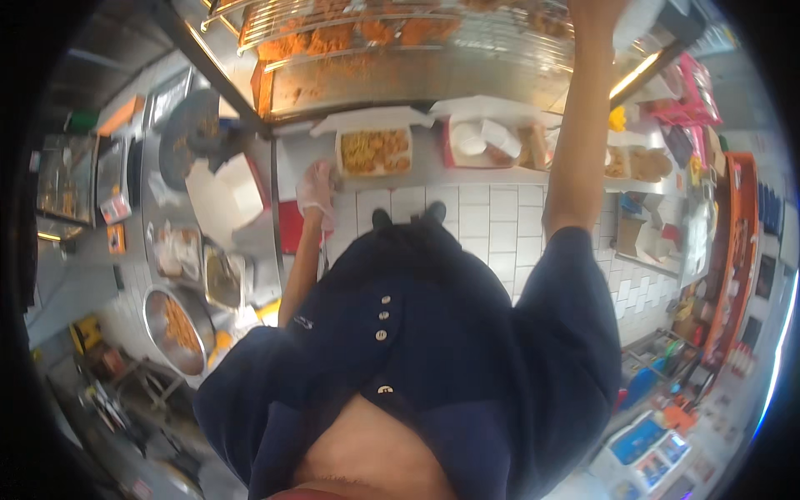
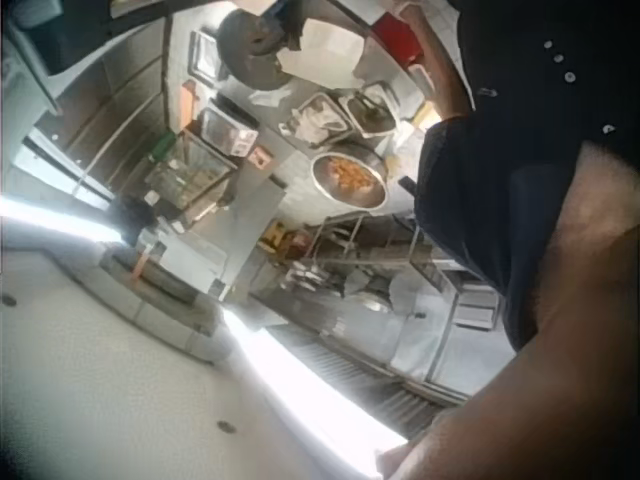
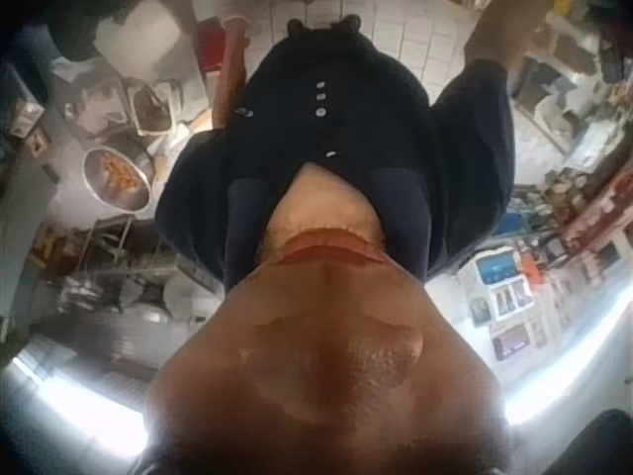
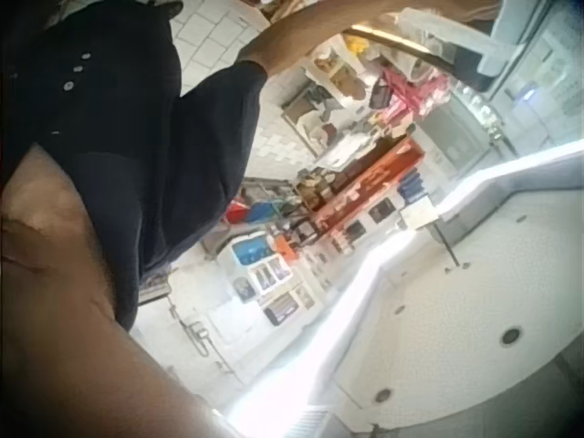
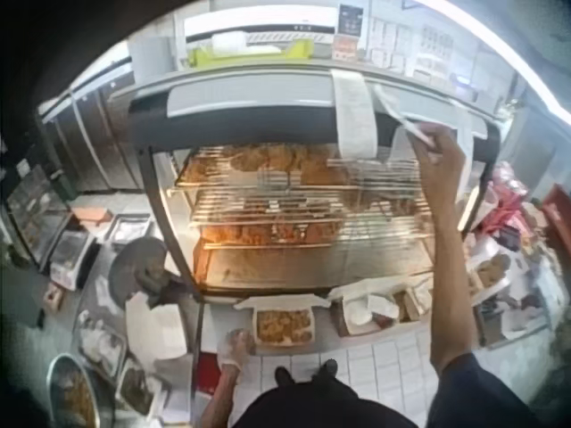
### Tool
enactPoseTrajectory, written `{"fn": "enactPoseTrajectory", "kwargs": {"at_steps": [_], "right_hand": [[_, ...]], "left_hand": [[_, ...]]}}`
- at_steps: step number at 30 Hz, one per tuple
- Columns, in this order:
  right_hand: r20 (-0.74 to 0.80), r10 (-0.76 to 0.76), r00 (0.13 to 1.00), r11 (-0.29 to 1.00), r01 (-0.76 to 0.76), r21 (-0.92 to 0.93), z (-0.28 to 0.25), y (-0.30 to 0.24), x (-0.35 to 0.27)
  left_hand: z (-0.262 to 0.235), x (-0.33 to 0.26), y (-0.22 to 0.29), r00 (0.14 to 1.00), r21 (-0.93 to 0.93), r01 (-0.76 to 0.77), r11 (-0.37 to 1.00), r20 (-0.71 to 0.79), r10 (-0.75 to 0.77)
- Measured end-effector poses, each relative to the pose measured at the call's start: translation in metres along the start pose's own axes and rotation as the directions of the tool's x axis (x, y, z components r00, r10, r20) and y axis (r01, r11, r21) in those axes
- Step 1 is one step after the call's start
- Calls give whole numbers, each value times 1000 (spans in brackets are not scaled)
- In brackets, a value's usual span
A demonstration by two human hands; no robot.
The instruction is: The person packs meal boxes by weighing chicken on a scale, assembling takeout boxes, and filling the containers with fried chicken from a warmer, rice, noodles, and fried chicken pieces.
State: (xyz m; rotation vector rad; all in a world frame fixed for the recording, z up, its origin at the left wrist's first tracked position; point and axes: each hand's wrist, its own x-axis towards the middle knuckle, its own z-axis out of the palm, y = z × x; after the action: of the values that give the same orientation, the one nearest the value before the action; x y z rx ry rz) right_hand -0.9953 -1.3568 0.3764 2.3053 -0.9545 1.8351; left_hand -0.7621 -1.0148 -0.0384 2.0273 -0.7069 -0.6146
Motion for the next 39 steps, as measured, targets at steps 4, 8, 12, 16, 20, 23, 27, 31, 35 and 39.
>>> {"fn": "enactPoseTrajectory", "kwargs": {"at_steps": [4,8,12,16,20,23,27,31,35,39], "right_hand": [[38,-261,965,935,242,259,12,-11,-197],[418,-285,863,896,84,436,34,-57,-344],[815,-62,576,996,92,11,77,-46,-407],[841,-6,542,996,75,-41,62,-82,-387],[762,-83,642,938,-207,277,38,-137,-362],[733,-195,651,817,-305,489,53,-178,-351],[840,-116,529,917,-268,295,102,-193,-365],[950,-67,305,903,-387,188,135,-195,-379],[913,-138,383,827,-462,319,168,-196,-409],[930,89,357,797,-585,149,209,-175,-417]], "left_hand": [[-18,-26,1,982,-247,174,953,-25,-186],[-23,-46,-8,932,-664,287,691,29,-360],[-27,-54,16,902,-950,293,108,238,-360],[-30,-50,35,839,-984,176,23,138,-526],[-23,-34,57,724,-986,65,155,-61,-687],[-15,-24,67,719,-972,93,217,-85,-689],[-18,-29,75,752,-889,79,450,-243,-612],[-23,-40,89,821,130,499,857,-387,-420],[-28,-76,110,906,-754,-26,656,-295,-304],[-28,-114,130,864,-441,-228,868,-502,-28]]}}
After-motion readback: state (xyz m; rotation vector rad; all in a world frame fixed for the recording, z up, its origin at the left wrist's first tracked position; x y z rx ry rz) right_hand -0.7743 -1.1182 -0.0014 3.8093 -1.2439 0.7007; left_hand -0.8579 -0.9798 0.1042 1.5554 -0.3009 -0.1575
